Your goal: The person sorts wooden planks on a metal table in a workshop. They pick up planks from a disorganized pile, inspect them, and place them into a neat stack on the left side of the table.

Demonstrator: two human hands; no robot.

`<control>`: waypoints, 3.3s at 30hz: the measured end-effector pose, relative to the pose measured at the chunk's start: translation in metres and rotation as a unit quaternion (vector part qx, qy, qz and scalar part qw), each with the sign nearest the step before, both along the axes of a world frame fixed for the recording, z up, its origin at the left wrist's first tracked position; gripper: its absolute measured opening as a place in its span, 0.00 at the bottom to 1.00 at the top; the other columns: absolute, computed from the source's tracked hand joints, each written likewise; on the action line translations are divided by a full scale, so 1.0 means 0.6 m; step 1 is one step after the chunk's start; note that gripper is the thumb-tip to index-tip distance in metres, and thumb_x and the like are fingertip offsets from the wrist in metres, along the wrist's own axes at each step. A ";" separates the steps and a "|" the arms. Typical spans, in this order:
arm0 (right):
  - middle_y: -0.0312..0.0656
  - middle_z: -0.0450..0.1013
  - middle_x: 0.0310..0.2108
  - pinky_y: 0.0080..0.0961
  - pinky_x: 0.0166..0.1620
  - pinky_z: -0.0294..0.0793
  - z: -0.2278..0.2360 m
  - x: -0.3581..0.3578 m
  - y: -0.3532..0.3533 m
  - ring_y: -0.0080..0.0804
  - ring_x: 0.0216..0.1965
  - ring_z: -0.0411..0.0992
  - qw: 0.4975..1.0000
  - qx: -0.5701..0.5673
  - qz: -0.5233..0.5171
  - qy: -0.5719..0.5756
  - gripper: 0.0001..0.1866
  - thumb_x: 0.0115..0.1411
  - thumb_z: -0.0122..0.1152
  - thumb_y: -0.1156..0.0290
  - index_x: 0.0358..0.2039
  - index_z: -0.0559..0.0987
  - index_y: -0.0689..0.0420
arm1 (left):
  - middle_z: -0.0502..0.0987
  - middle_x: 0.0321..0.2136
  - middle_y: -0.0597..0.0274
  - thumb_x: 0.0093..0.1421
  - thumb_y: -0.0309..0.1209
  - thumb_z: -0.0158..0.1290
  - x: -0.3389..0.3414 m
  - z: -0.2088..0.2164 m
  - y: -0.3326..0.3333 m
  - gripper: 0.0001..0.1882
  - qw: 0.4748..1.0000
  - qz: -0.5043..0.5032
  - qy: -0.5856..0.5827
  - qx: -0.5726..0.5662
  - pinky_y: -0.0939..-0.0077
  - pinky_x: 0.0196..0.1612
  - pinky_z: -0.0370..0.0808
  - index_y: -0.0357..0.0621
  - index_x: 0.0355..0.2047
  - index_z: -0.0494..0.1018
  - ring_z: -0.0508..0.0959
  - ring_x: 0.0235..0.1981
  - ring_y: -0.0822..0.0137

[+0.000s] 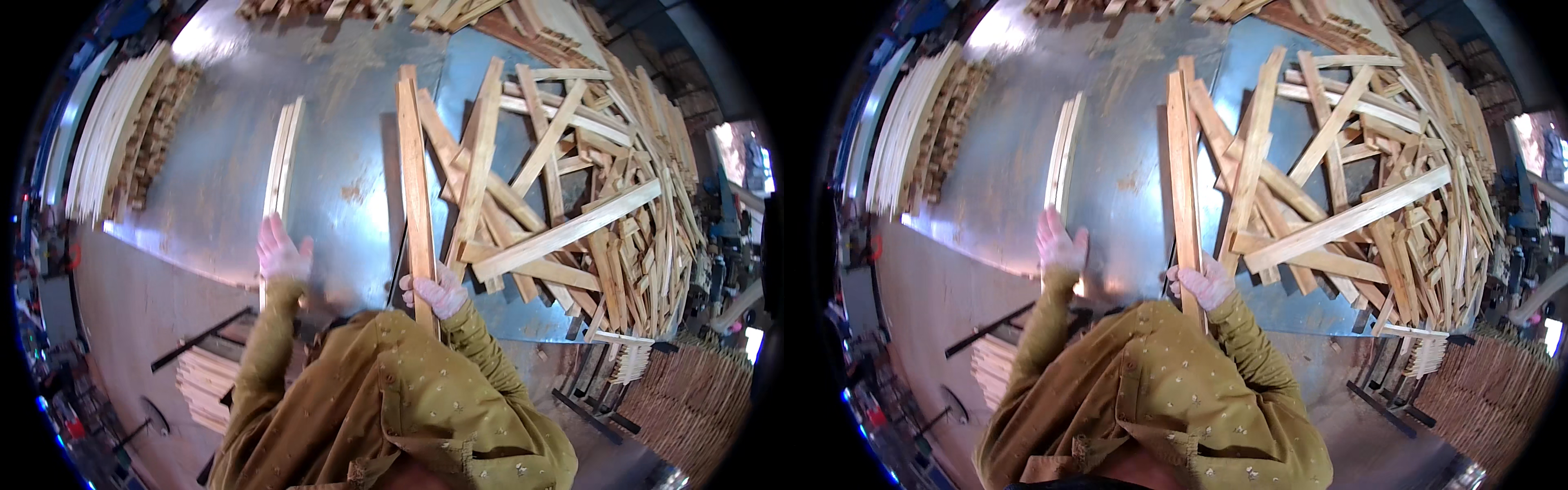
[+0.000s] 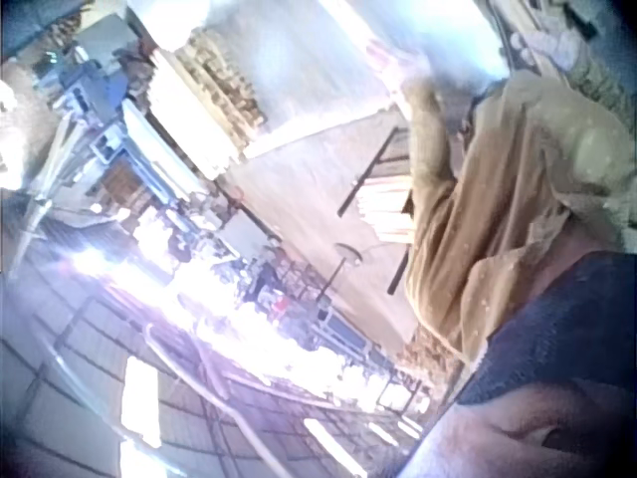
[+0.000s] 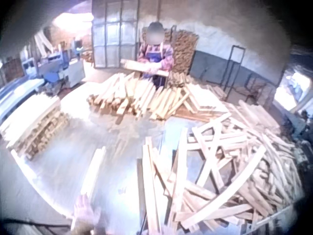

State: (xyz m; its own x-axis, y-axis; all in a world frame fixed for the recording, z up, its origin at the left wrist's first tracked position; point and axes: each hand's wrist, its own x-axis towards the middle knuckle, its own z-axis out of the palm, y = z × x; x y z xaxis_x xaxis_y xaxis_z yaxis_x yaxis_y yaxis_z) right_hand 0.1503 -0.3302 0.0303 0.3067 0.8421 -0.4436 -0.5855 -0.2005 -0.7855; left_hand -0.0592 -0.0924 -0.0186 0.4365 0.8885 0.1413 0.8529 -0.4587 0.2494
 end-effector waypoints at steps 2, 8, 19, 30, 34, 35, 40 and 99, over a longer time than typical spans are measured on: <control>0.43 0.76 0.33 0.26 0.33 0.77 0.045 0.033 0.044 0.28 0.30 0.74 0.994 0.044 -0.060 -0.077 0.28 0.61 0.61 0.64 0.58 0.64 0.62 | 0.64 0.60 0.41 0.54 0.34 0.61 0.026 -0.008 -0.047 0.45 0.977 -0.034 -0.140 -0.154 0.55 0.61 0.66 0.41 0.67 0.50 0.66 0.60 0.43; 0.46 0.74 0.40 0.33 0.46 0.74 0.170 0.332 0.312 0.38 0.41 0.74 0.910 -0.048 -0.157 -0.381 0.23 0.64 0.53 0.66 0.58 0.68 0.60 | 0.67 0.57 0.41 0.54 0.27 0.60 0.076 -0.057 -0.136 0.37 0.919 -0.059 -0.216 -0.324 0.59 0.55 0.72 0.39 0.63 0.59 0.73 0.54 0.46; 0.66 0.68 0.52 0.49 0.49 0.73 0.004 0.224 0.157 0.61 0.48 0.72 0.658 -0.321 -0.033 -0.680 0.48 0.50 0.67 0.50 0.65 0.58 0.62 | 0.63 0.61 0.40 0.55 0.41 0.61 0.191 -0.010 -0.109 0.42 0.935 -0.098 -0.071 -0.333 0.55 0.64 0.60 0.36 0.64 0.56 0.63 0.62 0.46; 0.48 0.71 0.44 0.42 0.49 0.79 0.037 0.421 0.125 0.39 0.43 0.75 0.913 0.362 -0.185 0.020 0.30 0.51 0.62 0.83 0.56 0.66 0.60 | 0.62 0.56 0.47 0.56 0.32 0.50 0.297 -0.049 -0.119 0.44 0.940 -0.074 -0.037 -0.330 0.58 0.58 0.67 0.47 0.69 0.42 0.67 0.57 0.53; 0.47 0.70 0.43 0.41 0.52 0.75 0.162 0.361 0.193 0.40 0.44 0.73 0.928 0.333 -0.159 -0.058 0.30 0.49 0.64 0.76 0.54 0.66 0.60 | 0.72 0.47 0.44 0.51 0.30 0.54 0.160 -0.077 0.005 0.38 0.407 -0.081 -0.488 -0.768 0.59 0.50 0.77 0.37 0.63 0.57 0.77 0.44 0.54; 0.45 0.69 0.42 0.39 0.52 0.75 0.134 0.354 0.198 0.39 0.43 0.71 0.947 0.299 -0.116 -0.026 0.30 0.49 0.65 0.74 0.54 0.67 0.59 | 0.74 0.46 0.43 0.50 0.31 0.56 0.132 -0.074 0.019 0.38 0.066 -0.088 -0.552 -0.827 0.59 0.48 0.79 0.35 0.62 0.59 0.78 0.42 0.53; 0.44 0.70 0.35 0.27 0.36 0.79 -0.070 0.207 0.241 0.33 0.33 0.72 0.988 0.052 -0.042 0.143 0.20 0.54 0.64 0.72 0.47 0.70 0.59 | 0.75 0.44 0.45 0.54 0.49 0.61 0.071 0.022 -0.034 0.40 0.136 -0.012 -0.605 -0.784 0.55 0.45 0.80 0.36 0.59 0.63 0.79 0.45 0.49; 0.51 0.75 0.50 0.33 0.56 0.69 -0.179 -0.120 0.299 0.41 0.50 0.72 0.755 -0.205 0.217 -0.583 0.33 0.65 0.50 0.46 0.56 0.73 0.65 | 0.77 0.44 0.39 0.61 0.45 0.55 -1.039 -0.154 -0.591 0.25 0.646 0.759 -0.034 -0.080 0.58 0.48 0.74 0.36 0.50 0.72 0.77 0.47 0.43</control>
State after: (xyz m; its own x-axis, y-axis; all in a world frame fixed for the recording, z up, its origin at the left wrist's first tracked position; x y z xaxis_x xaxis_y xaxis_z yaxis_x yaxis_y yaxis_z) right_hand 0.0784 -0.1508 -0.0770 0.4248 0.8406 -0.3361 0.6485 -0.5415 -0.5349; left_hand -0.6827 -0.4468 -0.1109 -0.9558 0.2920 -0.0330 0.2749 0.9281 0.2510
